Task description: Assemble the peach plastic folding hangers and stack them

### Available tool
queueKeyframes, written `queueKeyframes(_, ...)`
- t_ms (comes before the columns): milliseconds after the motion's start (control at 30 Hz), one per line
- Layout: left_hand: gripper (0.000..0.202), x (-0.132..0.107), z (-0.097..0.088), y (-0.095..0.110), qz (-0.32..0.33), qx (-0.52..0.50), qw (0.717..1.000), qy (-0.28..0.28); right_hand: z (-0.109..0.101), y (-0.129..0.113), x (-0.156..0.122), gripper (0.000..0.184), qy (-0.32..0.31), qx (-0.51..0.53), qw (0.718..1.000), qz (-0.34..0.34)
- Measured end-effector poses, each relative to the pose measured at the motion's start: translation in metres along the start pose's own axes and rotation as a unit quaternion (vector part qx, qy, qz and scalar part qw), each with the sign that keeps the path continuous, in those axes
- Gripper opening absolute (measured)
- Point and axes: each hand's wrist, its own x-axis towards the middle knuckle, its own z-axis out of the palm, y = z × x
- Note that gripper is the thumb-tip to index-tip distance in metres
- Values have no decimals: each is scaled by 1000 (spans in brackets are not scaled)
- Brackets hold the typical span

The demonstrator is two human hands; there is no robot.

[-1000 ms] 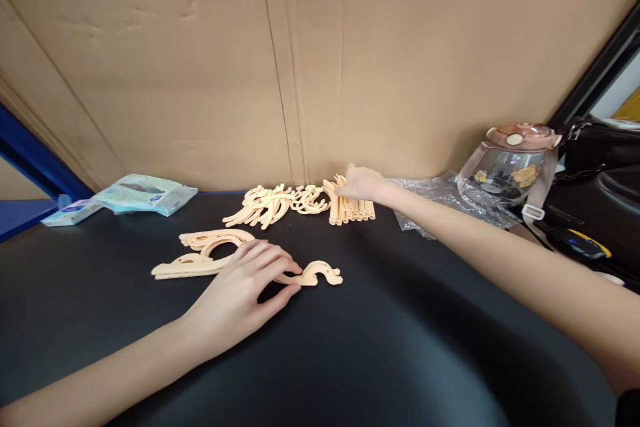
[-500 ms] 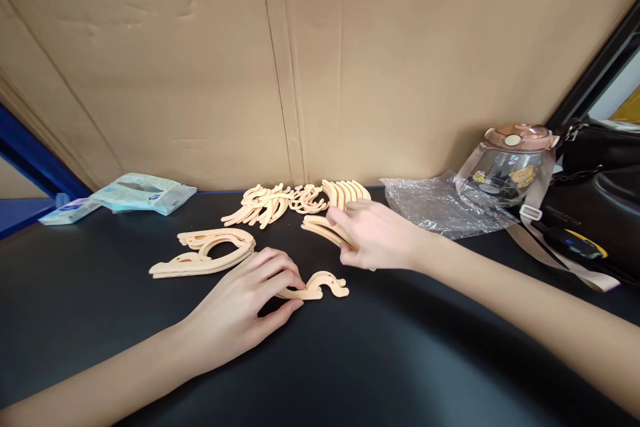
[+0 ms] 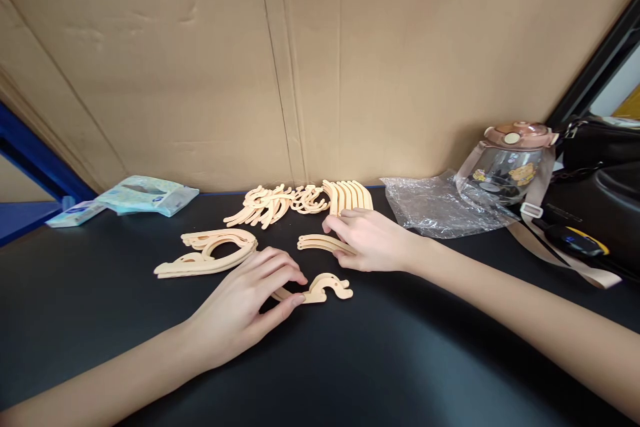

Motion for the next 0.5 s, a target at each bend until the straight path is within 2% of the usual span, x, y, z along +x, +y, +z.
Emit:
queueKeyframes(133,14,-1,1,0,-1,5,1000,-2,-1,3,2,20,-6,-11,1000,-11)
queueKeyframes(233,13,0,0,0,-3,8,1000,-5,-6,6,8,25,23,-32,999,0)
queueKeyframes(333,12,0,-1,1,-4,5,1000,-9,-11,9,22,21,56,-56,997,22)
queueKeyframes(500,12,-1,-3,1,-12,-2,1000,-3,-8,16,56,19,58,-88,993,51)
